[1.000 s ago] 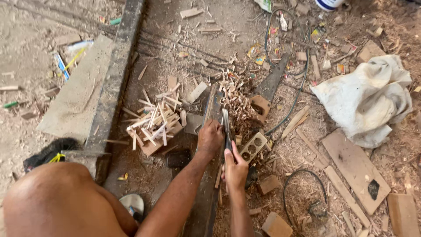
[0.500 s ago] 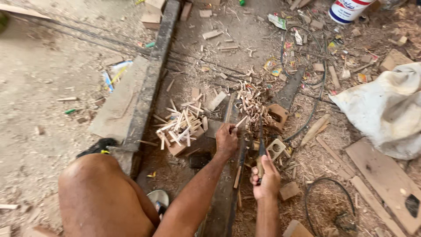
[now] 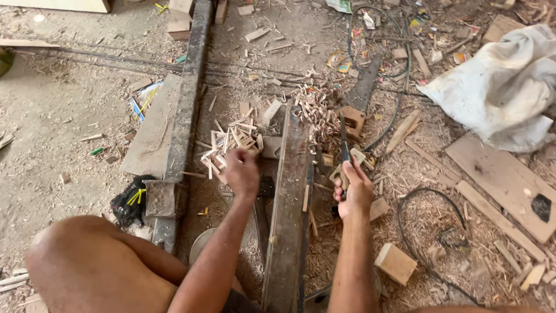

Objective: The person sits on the floor of a woodworking workshop and whittles small wooden sticks with a knife, shaving off thin curls that accumulate in a pile on the work beam. They hold each stick against a wooden beam, carve along its length, and set finished sticks aside with a pile of similar sticks nearby.

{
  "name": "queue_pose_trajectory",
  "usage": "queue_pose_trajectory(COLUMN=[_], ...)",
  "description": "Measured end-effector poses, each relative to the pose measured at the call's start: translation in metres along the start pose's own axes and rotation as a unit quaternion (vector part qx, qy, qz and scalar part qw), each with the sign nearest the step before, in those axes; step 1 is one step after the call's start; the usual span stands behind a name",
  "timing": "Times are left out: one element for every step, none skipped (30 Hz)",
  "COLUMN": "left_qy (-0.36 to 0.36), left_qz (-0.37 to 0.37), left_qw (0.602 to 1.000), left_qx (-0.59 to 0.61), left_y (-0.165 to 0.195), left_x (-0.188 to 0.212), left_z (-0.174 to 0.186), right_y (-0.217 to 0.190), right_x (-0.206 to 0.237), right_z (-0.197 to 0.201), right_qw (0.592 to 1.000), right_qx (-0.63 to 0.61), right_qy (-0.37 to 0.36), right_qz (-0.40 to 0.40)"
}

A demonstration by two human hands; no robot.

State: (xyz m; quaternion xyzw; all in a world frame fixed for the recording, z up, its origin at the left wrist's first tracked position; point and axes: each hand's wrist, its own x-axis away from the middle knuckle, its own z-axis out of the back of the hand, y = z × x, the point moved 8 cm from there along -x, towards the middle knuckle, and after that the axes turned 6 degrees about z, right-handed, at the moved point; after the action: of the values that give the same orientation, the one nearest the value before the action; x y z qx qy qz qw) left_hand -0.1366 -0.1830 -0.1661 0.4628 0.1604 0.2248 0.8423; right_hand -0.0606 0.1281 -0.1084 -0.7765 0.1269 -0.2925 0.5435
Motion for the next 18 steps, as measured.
queue_pose_trajectory(left_qy=[-0.084,-0.15,-0.215,-0.276,-0.335,-0.306,-0.278,-0.248,-0.249,-0.249,-0.248,-0.313,-0.374,-0.431,-0.441,-0.448,-0.452,-0.467], left_qz=[0.0,-0.032,-0.065,-0.086,-0.105,-0.138,-0.172,-0.205,-0.186,-0.168,-0.15,-0.076,-0.002,0.07,0.121,0.171,0.221,0.257], left_qw=[0.996,0.986,0.971,0.945,0.908,0.912,0.914,0.915,0.921,0.926,0.932,0.929,0.916,0.893,0.889,0.875,0.854,0.821], left_qx=[-0.032,-0.056,-0.079,-0.154,-0.228,-0.236,-0.241,-0.244,-0.236,-0.227,-0.219,-0.185,-0.148,-0.109,-0.026,0.056,0.137,0.205], left_y=[0.003,0.01,0.017,0.017,0.015,0.021,0.026,0.032,0.031,0.03,0.031,0.023,0.017,0.013,0.016,0.02,0.024,0.03], left_x=[0.02,0.044,0.07,0.096,0.121,0.134,0.145,0.152,0.154,0.154,0.152,0.15,0.15,0.15,0.145,0.14,0.135,0.132], left_z=[-0.02,-0.039,-0.058,-0.077,-0.093,-0.095,-0.096,-0.096,-0.097,-0.098,-0.098,-0.104,-0.11,-0.114,-0.114,-0.114,-0.114,-0.114], right_y=[-0.003,-0.005,-0.006,-0.008,-0.009,-0.01,-0.01,-0.011,-0.012,-0.012,-0.013,-0.014,-0.015,-0.014,-0.014,-0.013,-0.012,-0.01], right_x=[0.002,0.005,0.007,0.009,0.01,0.012,0.014,0.015,0.016,0.017,0.017,0.017,0.016,0.015,0.015,0.014,0.013,0.012], right_z=[0.0,0.0,0.0,0.0,0.0,0.001,0.002,0.004,0.005,0.007,0.009,0.011,0.012,0.014,0.017,0.019,0.022,0.024], right_qw=[1.0,1.0,1.0,1.0,1.0,1.0,1.0,1.0,1.0,0.999,0.999,0.999,0.999,0.999,0.999,0.999,0.999,0.999], right_qx=[0.001,0.002,0.003,0.005,0.004,0.004,0.004,0.011,0.018,0.024,0.025,0.027,0.029,0.029,0.028,0.027,0.025,0.023], right_qy=[0.006,0.01,0.013,0.016,0.014,0.014,0.015,0.017,0.018,0.019,0.02,0.02,0.018,0.022,0.026,0.032,0.039,0.044], right_qz=[0.0,-0.004,-0.006,-0.008,-0.011,-0.015,-0.018,-0.016,-0.014,-0.013,-0.009,-0.005,0.0,-0.001,-0.004,-0.009,-0.015,-0.021])
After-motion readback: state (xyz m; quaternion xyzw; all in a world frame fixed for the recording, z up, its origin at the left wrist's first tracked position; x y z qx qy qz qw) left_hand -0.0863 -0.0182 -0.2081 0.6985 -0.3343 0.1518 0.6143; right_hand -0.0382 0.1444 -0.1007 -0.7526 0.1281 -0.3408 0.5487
